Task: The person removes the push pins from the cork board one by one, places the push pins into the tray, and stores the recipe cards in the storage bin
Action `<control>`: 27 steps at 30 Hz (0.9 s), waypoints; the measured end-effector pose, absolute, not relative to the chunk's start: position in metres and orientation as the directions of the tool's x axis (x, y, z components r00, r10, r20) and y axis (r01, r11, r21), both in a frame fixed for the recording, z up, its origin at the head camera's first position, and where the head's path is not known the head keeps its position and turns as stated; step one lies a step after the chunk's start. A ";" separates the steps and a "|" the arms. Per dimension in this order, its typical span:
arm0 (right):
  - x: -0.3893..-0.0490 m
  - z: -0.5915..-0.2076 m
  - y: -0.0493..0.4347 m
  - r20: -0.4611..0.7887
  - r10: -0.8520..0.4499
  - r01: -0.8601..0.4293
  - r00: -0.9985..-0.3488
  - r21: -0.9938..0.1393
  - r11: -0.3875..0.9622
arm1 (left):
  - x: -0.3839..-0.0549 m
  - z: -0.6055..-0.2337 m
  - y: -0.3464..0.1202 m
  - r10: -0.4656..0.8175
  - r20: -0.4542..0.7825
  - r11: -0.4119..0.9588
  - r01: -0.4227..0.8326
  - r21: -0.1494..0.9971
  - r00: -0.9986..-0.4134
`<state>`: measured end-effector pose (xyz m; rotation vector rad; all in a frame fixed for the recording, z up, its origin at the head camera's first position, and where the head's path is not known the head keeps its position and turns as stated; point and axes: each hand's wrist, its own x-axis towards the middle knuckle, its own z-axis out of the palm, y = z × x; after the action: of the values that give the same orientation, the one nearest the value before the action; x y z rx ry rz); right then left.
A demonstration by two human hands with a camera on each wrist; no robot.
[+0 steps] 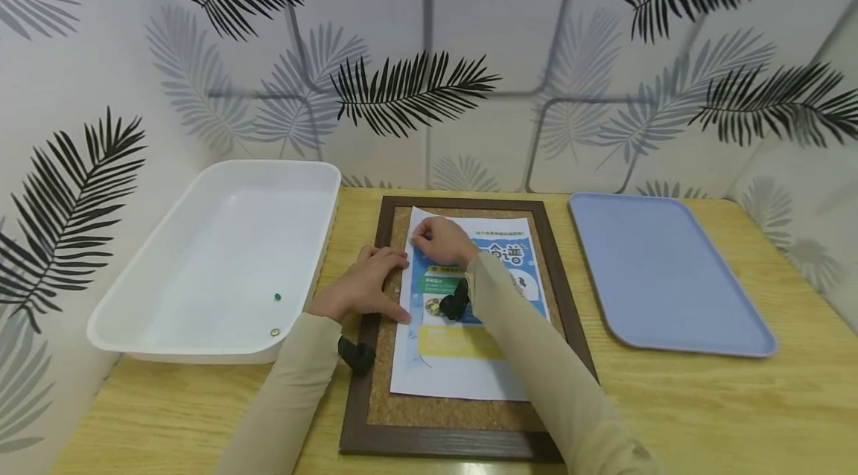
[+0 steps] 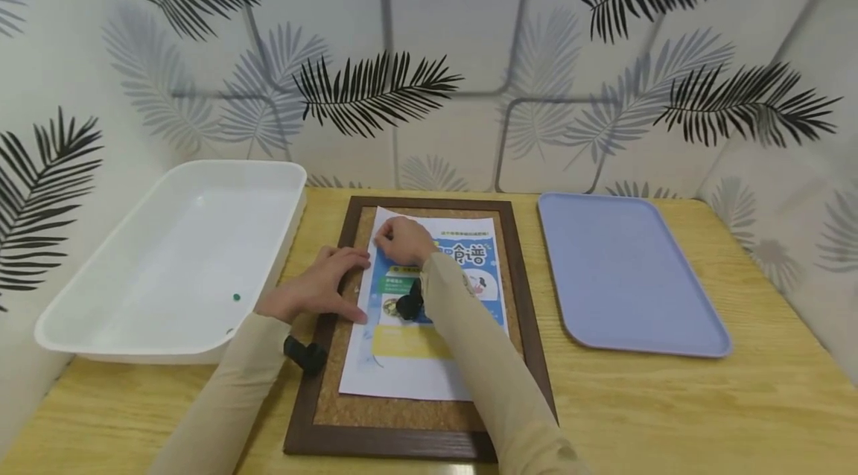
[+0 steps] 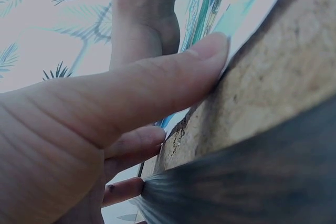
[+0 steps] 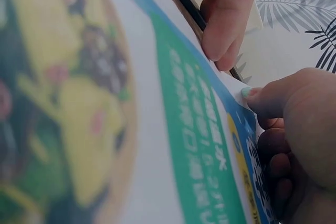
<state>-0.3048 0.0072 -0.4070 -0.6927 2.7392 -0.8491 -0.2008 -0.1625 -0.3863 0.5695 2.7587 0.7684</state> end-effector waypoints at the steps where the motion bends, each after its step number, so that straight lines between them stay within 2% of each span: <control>1: -0.305 -0.407 0.007 -0.046 -0.487 -0.372 -0.872 -0.584 0.721 | -0.201 -0.386 -0.163 0.424 -0.103 0.787 0.310 0.533 -0.900; 27: -0.310 -0.409 0.013 -0.056 -0.510 -0.354 -0.858 -0.656 0.667 | -0.203 -0.384 -0.161 0.426 -0.108 0.794 0.314 0.520 -0.898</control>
<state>-0.3096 0.0129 -0.4093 -0.6978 2.6475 -0.9686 -0.2026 -0.1610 -0.3840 0.5783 2.7644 0.7440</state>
